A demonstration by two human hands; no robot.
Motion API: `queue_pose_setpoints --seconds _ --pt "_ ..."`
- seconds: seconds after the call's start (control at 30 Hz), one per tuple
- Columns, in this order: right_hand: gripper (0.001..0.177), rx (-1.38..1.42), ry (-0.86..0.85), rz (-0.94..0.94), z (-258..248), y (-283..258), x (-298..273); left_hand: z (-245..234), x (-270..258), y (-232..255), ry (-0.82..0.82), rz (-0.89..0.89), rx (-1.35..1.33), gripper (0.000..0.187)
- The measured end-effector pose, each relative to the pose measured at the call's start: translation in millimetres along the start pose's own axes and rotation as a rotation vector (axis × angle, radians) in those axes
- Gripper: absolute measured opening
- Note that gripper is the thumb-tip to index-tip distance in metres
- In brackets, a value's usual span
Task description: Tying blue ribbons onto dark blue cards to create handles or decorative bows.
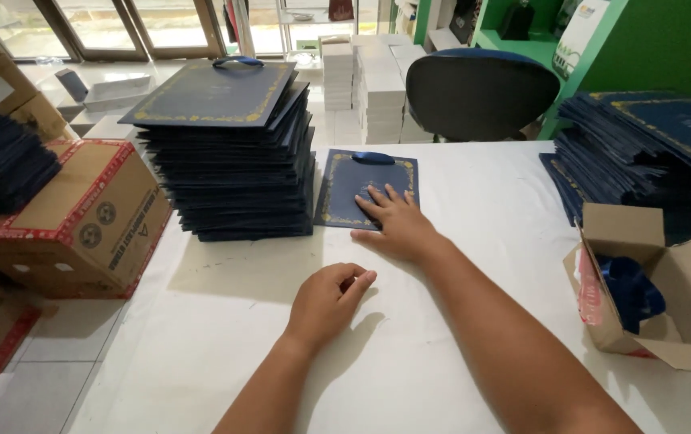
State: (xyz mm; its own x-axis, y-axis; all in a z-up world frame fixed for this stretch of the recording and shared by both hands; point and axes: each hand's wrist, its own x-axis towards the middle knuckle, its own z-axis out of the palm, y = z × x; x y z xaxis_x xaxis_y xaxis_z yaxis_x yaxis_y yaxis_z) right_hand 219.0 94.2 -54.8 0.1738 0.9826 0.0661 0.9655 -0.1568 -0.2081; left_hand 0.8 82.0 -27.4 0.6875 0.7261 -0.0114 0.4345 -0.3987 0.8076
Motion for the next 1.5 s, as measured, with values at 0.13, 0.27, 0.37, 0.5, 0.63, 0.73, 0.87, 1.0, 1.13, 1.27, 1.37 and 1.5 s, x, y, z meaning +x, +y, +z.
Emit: queue_pose_setpoints --seconds 0.13,0.27,0.37,0.5,0.63,0.73,0.87,1.0,1.13,1.27,1.37,1.5 --pt "0.078 0.065 -0.037 -0.074 -17.8 0.5 -8.1 -0.7 0.3 1.5 -0.020 -0.025 -0.003 0.042" --pt "0.075 0.060 0.006 -0.069 -10.9 3.3 -5.2 -1.4 -0.4 5.1 -0.021 -0.032 0.021 0.038" --pt "0.077 0.037 0.049 -0.064 -2.1 6.4 -0.7 -1.8 -0.6 7.3 -0.036 -0.052 0.021 0.038" --pt "0.080 0.038 0.105 -0.086 11.1 14.0 3.9 2.7 1.6 2.1 -0.003 -0.025 0.021 0.037" --pt "0.085 -0.050 0.192 -0.087 10.0 8.0 2.4 15.8 12.4 -19.2 0.025 0.075 0.065 0.036" --pt "0.099 0.029 0.144 -0.060 3.5 1.9 2.5 16.0 14.2 -20.8 0.027 0.062 0.126 0.030" --pt "0.093 -0.014 0.225 -0.136 14.4 9.2 6.1 16.2 14.8 -24.5 0.036 0.015 0.121 0.027" --pt "0.073 -0.099 0.883 -0.272 -43.5 -18.9 -33.6 17.7 14.3 -25.1 0.049 -0.017 0.059 0.025" --pt "0.073 -0.175 0.909 -0.071 -140.8 -17.2 -89.6 12.8 5.9 -3.5 0.003 -0.062 0.092 0.026" --pt "0.063 -0.369 0.544 0.221 -211.0 44.0 -136.0 7.9 -6.9 16.5 -0.003 -0.151 0.073 0.028" --pt "0.080 -0.446 0.291 0.405 -232.5 137.9 -153.1 7.0 -4.8 16.2 -0.015 -0.172 0.103 0.031" --pt "0.121 -0.419 0.109 0.573 -225.6 247.2 -188.0 7.0 -2.5 13.5 -0.023 -0.168 0.121 0.033"
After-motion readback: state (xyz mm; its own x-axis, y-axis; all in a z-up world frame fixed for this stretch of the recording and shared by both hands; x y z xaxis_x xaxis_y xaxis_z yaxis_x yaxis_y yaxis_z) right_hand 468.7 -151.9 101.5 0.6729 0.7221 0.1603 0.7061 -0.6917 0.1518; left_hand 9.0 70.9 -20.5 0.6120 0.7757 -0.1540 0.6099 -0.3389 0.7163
